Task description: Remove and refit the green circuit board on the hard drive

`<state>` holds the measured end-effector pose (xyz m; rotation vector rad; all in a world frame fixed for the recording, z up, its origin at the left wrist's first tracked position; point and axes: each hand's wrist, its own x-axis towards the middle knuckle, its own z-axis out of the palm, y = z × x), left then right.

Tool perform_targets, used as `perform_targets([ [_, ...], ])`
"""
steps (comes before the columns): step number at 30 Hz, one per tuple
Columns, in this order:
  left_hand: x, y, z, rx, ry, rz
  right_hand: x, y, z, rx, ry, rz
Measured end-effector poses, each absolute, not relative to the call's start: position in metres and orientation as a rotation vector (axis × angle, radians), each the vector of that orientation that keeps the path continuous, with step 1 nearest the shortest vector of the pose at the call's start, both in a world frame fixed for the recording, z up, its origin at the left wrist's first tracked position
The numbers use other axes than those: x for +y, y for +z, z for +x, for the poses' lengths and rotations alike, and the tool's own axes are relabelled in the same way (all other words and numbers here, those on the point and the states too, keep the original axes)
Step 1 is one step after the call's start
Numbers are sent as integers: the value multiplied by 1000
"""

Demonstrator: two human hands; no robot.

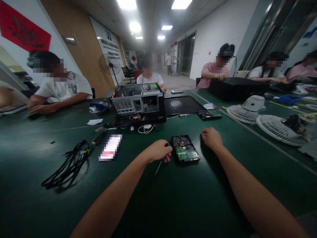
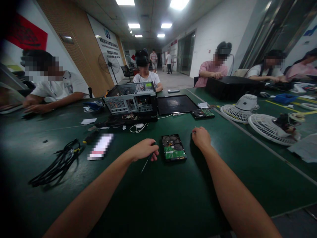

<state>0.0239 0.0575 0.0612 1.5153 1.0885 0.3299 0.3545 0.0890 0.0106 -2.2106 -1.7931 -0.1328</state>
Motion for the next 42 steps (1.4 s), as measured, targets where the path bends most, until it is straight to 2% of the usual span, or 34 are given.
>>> perform_targets([
  [11, 65, 41, 28, 1171, 363, 1561, 88, 15, 348, -1702, -3, -2235],
  [19, 63, 44, 22, 1192, 328, 1679, 80, 23, 314, -1761, 244, -2023],
  [24, 68, 50, 14, 1327, 288, 1971, 73, 24, 297, -1783, 286, -1935],
  [31, 78, 48, 6, 1437, 357, 2133, 63, 24, 277, -1851, 461, -1591],
  [36, 81, 42, 5, 1361, 430, 2224, 53, 29, 258, -2040, 416, -1356],
  [42, 79, 36, 8, 1249, 426, 2237, 42, 34, 247, -2155, 420, -1336],
])
